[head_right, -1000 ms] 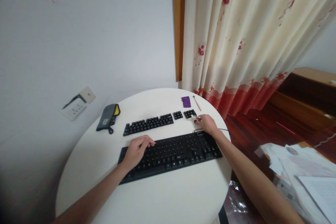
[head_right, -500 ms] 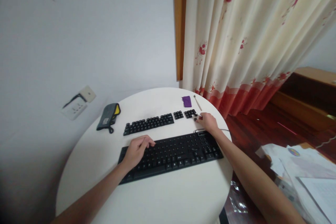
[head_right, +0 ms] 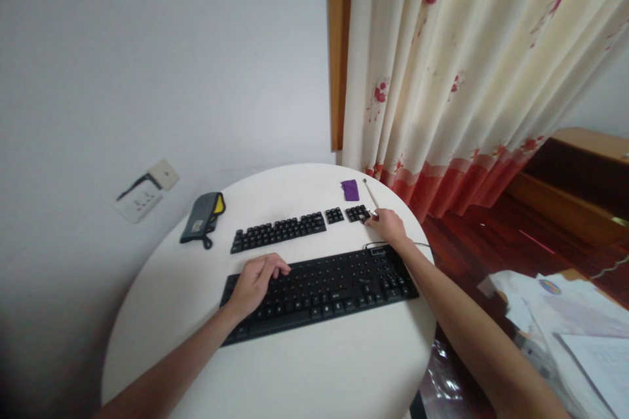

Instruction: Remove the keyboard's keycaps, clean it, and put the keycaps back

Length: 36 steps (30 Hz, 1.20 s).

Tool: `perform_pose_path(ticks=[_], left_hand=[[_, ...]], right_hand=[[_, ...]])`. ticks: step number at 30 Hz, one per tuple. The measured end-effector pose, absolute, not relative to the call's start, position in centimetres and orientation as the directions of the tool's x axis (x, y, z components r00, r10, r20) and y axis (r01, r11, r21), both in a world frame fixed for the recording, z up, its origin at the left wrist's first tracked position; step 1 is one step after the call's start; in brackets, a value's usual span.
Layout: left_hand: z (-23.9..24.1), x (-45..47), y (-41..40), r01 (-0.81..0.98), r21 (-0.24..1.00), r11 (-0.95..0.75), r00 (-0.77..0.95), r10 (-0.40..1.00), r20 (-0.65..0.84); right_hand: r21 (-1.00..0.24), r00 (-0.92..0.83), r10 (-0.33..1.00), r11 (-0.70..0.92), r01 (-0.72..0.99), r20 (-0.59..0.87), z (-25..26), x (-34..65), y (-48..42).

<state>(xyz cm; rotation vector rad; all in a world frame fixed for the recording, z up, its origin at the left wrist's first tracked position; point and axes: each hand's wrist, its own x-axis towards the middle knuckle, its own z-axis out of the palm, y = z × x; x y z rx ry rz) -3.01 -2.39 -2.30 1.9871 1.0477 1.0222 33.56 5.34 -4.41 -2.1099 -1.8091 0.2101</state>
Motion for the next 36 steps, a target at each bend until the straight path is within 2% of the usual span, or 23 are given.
perform_pose_path(ticks=[36], left_hand=[[-2.2,-3.1,-2.4,0.351,0.825,-0.444,0.386,0.871,0.305]], right_hand=[[-0.348,0.208,0.97,-0.155,0.925,0.122,-5.1,33.1,6.8]])
